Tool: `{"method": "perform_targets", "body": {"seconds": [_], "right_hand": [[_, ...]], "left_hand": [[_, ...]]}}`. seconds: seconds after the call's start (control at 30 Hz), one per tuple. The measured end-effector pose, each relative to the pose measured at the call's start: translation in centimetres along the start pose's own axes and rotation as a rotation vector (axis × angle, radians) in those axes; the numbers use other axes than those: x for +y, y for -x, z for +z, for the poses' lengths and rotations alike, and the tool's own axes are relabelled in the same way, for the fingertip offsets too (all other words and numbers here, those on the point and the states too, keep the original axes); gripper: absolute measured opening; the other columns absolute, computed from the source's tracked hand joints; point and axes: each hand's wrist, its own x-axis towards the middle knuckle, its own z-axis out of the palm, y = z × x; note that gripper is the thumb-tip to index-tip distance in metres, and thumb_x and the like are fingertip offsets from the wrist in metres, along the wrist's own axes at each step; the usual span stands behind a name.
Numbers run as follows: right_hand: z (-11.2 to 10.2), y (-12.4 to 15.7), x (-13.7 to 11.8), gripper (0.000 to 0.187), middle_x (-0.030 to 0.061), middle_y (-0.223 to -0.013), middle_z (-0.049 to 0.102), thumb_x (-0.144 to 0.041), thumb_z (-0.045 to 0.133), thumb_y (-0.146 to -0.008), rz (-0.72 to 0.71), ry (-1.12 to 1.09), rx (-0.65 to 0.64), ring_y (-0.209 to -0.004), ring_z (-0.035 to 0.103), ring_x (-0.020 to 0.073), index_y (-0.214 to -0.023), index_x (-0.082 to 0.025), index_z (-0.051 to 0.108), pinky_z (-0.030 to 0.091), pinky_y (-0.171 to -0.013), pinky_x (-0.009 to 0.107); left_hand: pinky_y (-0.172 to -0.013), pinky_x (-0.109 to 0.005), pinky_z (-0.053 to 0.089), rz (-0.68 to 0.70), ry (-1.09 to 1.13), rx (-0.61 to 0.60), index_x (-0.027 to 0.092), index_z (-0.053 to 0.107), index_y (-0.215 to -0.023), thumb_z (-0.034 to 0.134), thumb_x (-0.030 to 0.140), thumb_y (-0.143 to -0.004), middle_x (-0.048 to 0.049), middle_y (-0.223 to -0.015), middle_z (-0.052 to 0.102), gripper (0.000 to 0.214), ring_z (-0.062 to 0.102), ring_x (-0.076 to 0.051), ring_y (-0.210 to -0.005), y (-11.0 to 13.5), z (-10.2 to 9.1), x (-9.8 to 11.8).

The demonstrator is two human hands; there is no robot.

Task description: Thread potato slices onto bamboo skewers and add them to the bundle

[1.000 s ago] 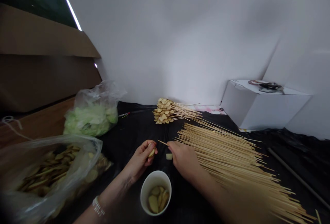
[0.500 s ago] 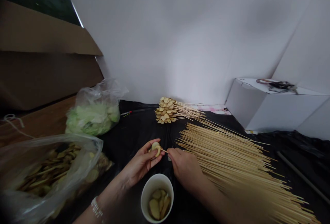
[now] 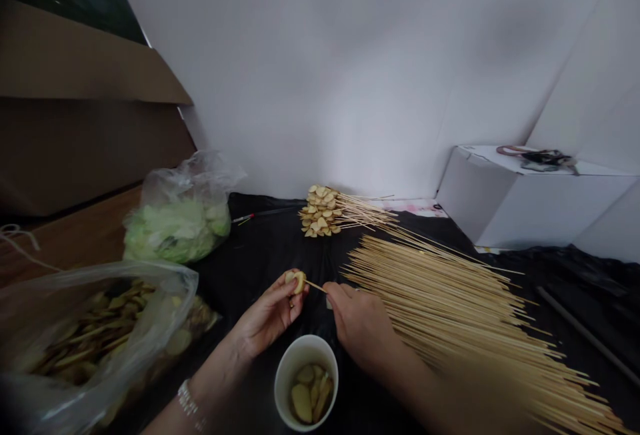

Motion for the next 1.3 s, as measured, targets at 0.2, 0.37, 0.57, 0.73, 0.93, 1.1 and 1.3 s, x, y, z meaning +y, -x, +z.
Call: {"method": "perform_targets", "body": {"seconds": [0.2, 0.37, 0.57, 0.73, 0.93, 1.1, 1.3], "right_hand": [[-0.18, 0.11, -0.03, 0.036, 0.0062, -0.096, 0.068, -0.022, 0.032, -0.095, 0.003, 0.043, 0.025, -0.081, 0.062, 0.0154, -0.115, -0.023, 0.061, 0.046, -0.074, 0.025], [-0.21, 0.09, 0.0, 0.035, 0.0057, -0.094, 0.068, -0.022, 0.034, -0.094, 0.019, 0.058, 0.001, -0.079, 0.062, 0.0152, -0.115, -0.024, 0.062, 0.044, -0.072, 0.025], [-0.32, 0.09, -0.01, 0.036, 0.0049, -0.089, 0.068, -0.022, 0.032, -0.095, 0.039, 0.071, -0.015, -0.079, 0.062, 0.0156, -0.115, -0.024, 0.062, 0.043, -0.07, 0.024], [-0.13, 0.09, -0.09, 0.037, 0.0044, -0.087, 0.067, -0.023, 0.032, -0.095, 0.034, 0.088, -0.052, -0.076, 0.062, 0.0153, -0.118, -0.025, 0.06, 0.042, -0.066, 0.024], [-0.06, 0.21, -0.05, 0.037, 0.0062, -0.092, 0.067, -0.021, 0.031, -0.095, 0.025, 0.084, 0.003, -0.083, 0.062, 0.0166, -0.118, -0.022, 0.06, 0.043, -0.073, 0.025], [-0.07, 0.25, 0.0, 0.037, 0.0061, -0.093, 0.068, -0.021, 0.032, -0.094, 0.028, 0.105, 0.013, -0.083, 0.062, 0.0172, -0.119, -0.023, 0.06, 0.043, -0.071, 0.026], [-0.35, 0.2, -0.21, 0.036, 0.0044, -0.089, 0.067, -0.021, 0.032, -0.095, 0.047, 0.121, -0.024, -0.079, 0.063, 0.0166, -0.118, -0.023, 0.059, 0.041, -0.067, 0.026]], "left_hand": [[-0.059, -0.012, 0.052, 0.05, -0.004, -0.008, 0.016, 0.059, -0.092, 0.068, 0.006, -0.074, -0.0033, -0.088, 0.062, 0.022, 0.065, -0.01, -0.074, -0.41, -0.32, 0.14], [-0.06, -0.012, 0.053, 0.067, -0.021, -0.005, 0.015, 0.06, -0.091, 0.069, 0.005, -0.074, -0.0036, -0.088, 0.063, 0.022, 0.065, -0.01, -0.075, -0.53, -0.37, 0.09], [-0.063, -0.012, 0.054, 0.103, -0.072, 0.01, 0.014, 0.063, -0.089, 0.069, 0.005, -0.073, -0.0033, -0.086, 0.065, 0.019, 0.064, -0.009, -0.074, -0.46, -0.05, -0.18], [-0.065, -0.013, 0.054, 0.131, -0.098, 0.083, 0.012, 0.064, -0.086, 0.071, 0.006, -0.073, -0.004, -0.086, 0.067, 0.016, 0.064, -0.007, -0.071, -0.48, 0.16, -0.44], [-0.062, -0.013, 0.055, 0.088, -0.012, 0.089, 0.012, 0.064, -0.086, 0.068, 0.007, -0.076, -0.0046, -0.084, 0.067, 0.013, 0.065, -0.008, -0.069, -0.73, -0.01, -0.49], [-0.063, -0.014, 0.055, 0.101, -0.018, 0.097, 0.012, 0.063, -0.087, 0.066, 0.004, -0.076, -0.0035, -0.083, 0.066, 0.014, 0.064, -0.008, -0.068, -0.8, -0.07, -0.5], [-0.066, -0.015, 0.055, 0.128, -0.068, 0.117, 0.013, 0.064, -0.085, 0.07, 0.005, -0.073, -0.0027, -0.084, 0.066, 0.016, 0.063, -0.007, -0.069, -0.65, -0.04, -0.53]]}}
